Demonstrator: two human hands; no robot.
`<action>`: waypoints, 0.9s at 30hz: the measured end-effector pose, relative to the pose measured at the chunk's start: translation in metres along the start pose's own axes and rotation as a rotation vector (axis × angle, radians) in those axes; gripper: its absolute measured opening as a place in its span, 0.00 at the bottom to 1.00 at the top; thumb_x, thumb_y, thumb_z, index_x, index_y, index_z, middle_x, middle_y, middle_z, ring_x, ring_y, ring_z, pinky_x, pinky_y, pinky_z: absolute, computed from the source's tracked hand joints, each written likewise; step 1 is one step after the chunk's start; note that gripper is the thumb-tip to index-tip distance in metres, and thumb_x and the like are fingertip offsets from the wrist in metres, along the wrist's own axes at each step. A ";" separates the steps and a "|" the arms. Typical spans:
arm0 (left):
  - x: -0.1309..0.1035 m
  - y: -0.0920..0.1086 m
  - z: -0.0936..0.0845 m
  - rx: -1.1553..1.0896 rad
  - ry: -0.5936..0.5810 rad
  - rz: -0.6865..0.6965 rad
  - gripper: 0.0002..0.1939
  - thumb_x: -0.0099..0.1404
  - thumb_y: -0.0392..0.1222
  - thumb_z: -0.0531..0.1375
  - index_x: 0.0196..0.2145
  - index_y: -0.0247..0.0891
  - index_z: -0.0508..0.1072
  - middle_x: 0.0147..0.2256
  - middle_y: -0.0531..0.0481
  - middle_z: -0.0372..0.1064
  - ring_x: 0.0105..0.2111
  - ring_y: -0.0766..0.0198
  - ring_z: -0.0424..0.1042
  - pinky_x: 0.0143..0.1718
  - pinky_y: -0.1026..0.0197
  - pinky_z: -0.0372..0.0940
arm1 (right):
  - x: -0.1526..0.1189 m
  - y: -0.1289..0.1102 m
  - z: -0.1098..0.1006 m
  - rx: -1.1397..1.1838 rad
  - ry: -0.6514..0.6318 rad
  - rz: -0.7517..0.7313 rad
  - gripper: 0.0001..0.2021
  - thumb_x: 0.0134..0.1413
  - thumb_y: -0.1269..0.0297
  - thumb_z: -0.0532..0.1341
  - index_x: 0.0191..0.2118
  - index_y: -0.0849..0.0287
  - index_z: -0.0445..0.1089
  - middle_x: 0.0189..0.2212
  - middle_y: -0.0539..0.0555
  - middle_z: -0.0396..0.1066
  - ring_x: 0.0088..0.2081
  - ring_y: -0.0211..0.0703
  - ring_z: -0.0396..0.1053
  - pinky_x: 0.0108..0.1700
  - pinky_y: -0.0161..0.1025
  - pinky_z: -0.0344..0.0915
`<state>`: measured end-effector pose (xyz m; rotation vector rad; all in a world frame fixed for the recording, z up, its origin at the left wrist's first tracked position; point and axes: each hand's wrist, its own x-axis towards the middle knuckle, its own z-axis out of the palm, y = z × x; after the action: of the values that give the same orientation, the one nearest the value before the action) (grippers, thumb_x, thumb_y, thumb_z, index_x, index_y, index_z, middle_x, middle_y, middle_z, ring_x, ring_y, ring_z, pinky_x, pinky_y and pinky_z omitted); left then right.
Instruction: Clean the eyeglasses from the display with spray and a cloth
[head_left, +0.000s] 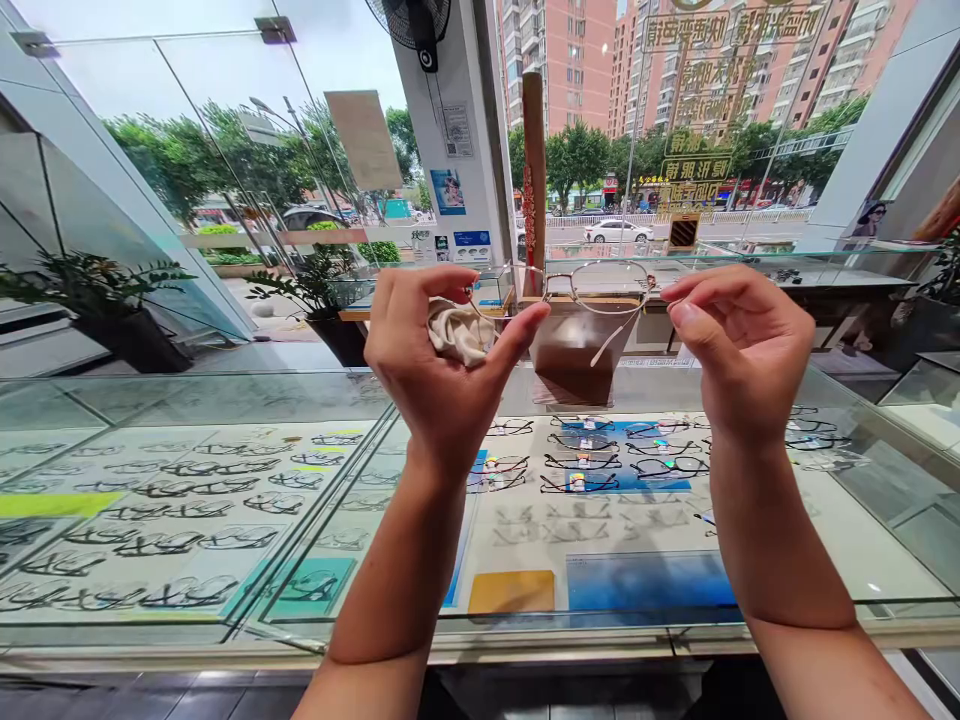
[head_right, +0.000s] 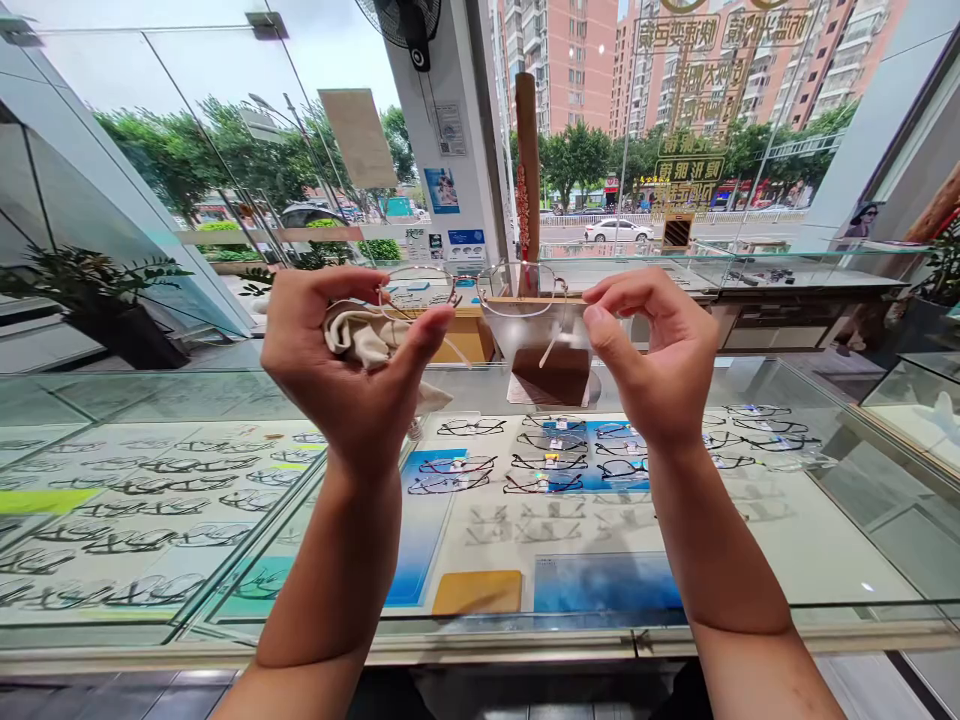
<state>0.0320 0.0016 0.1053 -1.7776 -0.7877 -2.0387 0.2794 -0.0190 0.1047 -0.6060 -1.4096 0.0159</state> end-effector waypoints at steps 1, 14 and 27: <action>-0.001 -0.001 0.000 -0.008 -0.012 -0.001 0.26 0.66 0.65 0.72 0.51 0.48 0.75 0.47 0.46 0.72 0.51 0.49 0.74 0.54 0.42 0.71 | 0.000 0.001 -0.001 -0.007 -0.006 -0.006 0.06 0.65 0.58 0.67 0.37 0.49 0.73 0.40 0.54 0.77 0.48 0.53 0.76 0.53 0.54 0.73; -0.002 -0.004 -0.001 0.035 -0.035 0.047 0.26 0.65 0.62 0.74 0.53 0.49 0.74 0.48 0.46 0.72 0.52 0.47 0.74 0.54 0.41 0.71 | 0.001 -0.001 0.001 -0.050 -0.001 0.019 0.15 0.65 0.49 0.67 0.30 0.49 0.69 0.33 0.53 0.72 0.40 0.50 0.73 0.47 0.52 0.73; -0.001 0.001 0.003 -0.021 -0.050 0.004 0.28 0.65 0.69 0.71 0.51 0.48 0.75 0.45 0.46 0.71 0.49 0.48 0.73 0.51 0.43 0.70 | -0.001 -0.015 0.005 -0.044 -0.071 0.051 0.13 0.61 0.53 0.75 0.50 0.46 0.81 0.47 0.55 0.79 0.45 0.51 0.77 0.53 0.53 0.76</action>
<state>0.0350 0.0024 0.1046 -1.8464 -0.7789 -2.0149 0.2693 -0.0300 0.1097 -0.6835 -1.4660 0.0469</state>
